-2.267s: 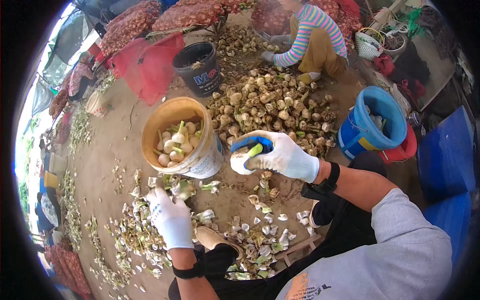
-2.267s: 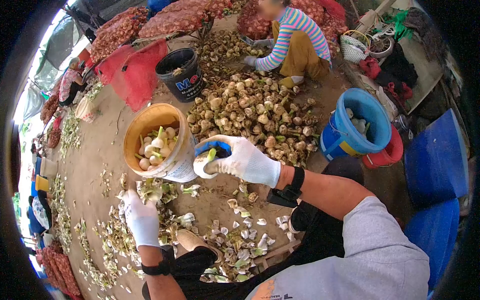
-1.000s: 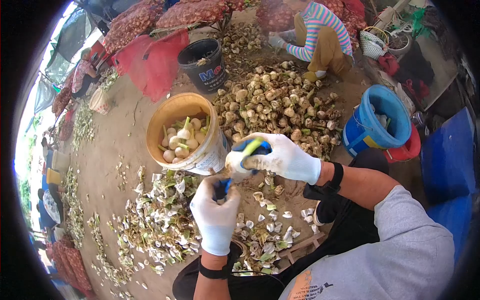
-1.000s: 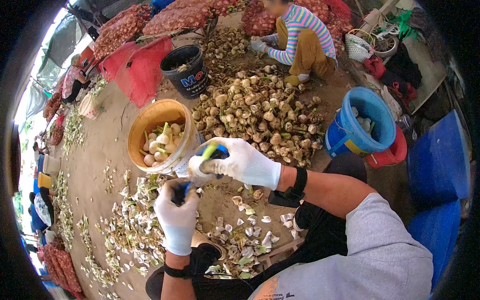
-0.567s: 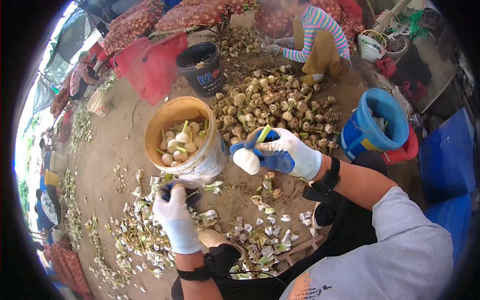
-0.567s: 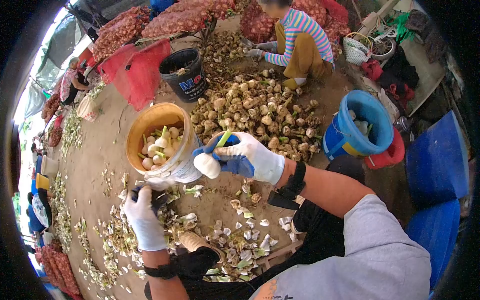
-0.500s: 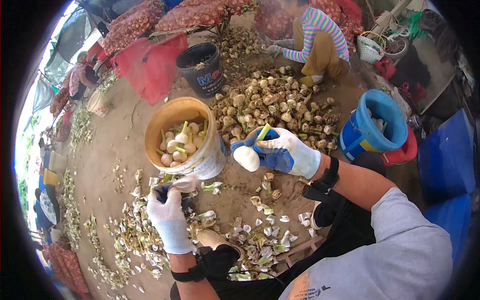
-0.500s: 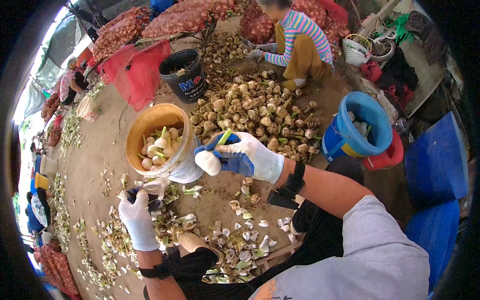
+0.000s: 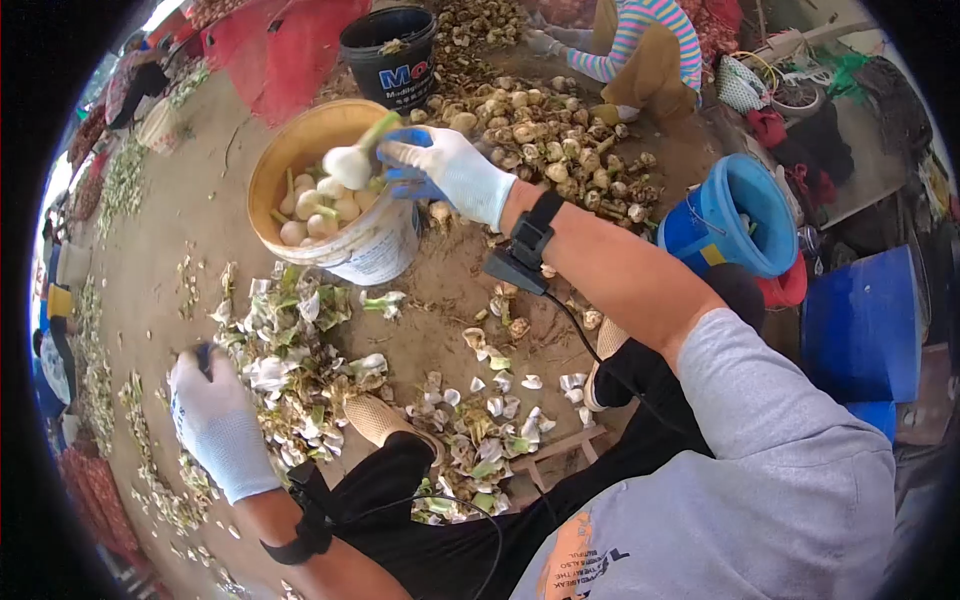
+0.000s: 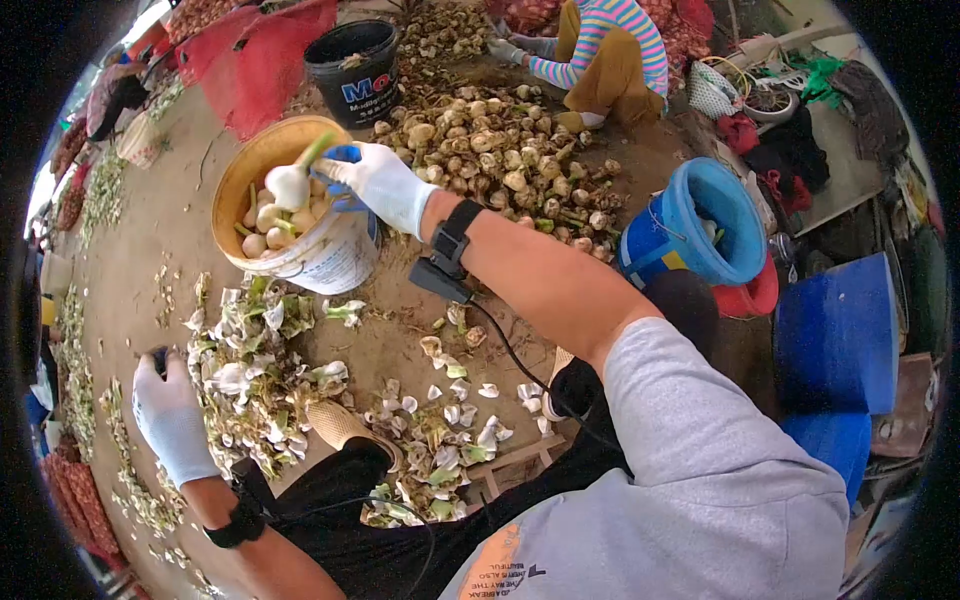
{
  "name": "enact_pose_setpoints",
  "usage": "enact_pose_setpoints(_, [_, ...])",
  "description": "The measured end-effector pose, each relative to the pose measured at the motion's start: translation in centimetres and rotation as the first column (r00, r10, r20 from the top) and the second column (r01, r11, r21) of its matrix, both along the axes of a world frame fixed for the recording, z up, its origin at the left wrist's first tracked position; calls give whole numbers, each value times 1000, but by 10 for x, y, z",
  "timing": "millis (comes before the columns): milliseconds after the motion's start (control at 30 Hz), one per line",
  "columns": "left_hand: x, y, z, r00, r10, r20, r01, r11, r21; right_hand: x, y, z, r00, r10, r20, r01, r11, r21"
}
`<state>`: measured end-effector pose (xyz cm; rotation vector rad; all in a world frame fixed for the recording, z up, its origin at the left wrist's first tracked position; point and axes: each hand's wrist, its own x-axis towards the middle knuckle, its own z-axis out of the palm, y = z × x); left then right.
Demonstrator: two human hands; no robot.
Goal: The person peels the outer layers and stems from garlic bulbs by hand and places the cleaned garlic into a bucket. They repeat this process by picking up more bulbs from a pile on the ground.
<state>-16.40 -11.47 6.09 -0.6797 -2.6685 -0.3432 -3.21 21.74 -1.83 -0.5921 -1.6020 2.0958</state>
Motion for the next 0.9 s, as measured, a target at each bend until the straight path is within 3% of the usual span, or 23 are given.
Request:
enact_pose_setpoints(67, [16,11,9,983,-22,185,13,999,47,11,-1,-31,960,-138,242,16,894,447])
enact_pose_setpoints(133, [36,23,25,961,-24,275,8,998,58,38,5,-102,857,-257,447,-206,624,754])
enact_pose_setpoints(167, [43,28,32,935,-18,355,11,1000,22,51,5,-125,720,-230,655,-366,677,639])
enact_pose_setpoints(200, [49,33,33,903,-12,430,20,1000,-15,67,15,-176,616,-250,747,-492,617,614])
enact_pose_setpoints(267, [56,35,23,903,-72,424,73,997,14,88,7,-204,421,-209,883,-637,625,452])
enact_pose_setpoints(300, [57,34,16,889,-131,439,121,991,49,92,11,-238,322,-176,930,-740,566,363])
enact_pose_setpoints(433, [62,37,-2,873,-252,417,257,965,44,113,-5,-287,232,-138,963,-913,310,264])
enact_pose_setpoints(500, [64,44,0,837,-267,478,280,959,45,120,-6,-293,151,-121,981,-906,379,186])
enact_pose_setpoints(567, [67,49,-5,843,-318,434,340,940,29,114,-1,-300,96,-108,989,-889,437,134])
enact_pose_setpoints(600, [69,50,-9,839,-366,403,386,922,34,113,3,-295,101,-108,989,-887,440,138])
enact_pose_setpoints(667, [75,53,-12,782,-490,385,508,859,62,117,19,-278,188,-63,980,-645,744,172])
enact_pose_setpoints(700, [80,55,-11,742,-519,423,572,820,4,117,38,-281,225,34,974,-657,743,126])
enact_pose_setpoints(733, [85,57,-16,693,-576,433,648,762,-23,119,45,-251,328,193,925,-414,910,-43])
enact_pose_setpoints(800, [101,67,-20,565,-656,501,768,640,-28,119,44,-197,579,286,764,-318,941,-111])
enact_pose_setpoints(900, [122,82,-30,445,-743,500,848,530,31,110,27,-104,687,315,655,-349,933,-82])
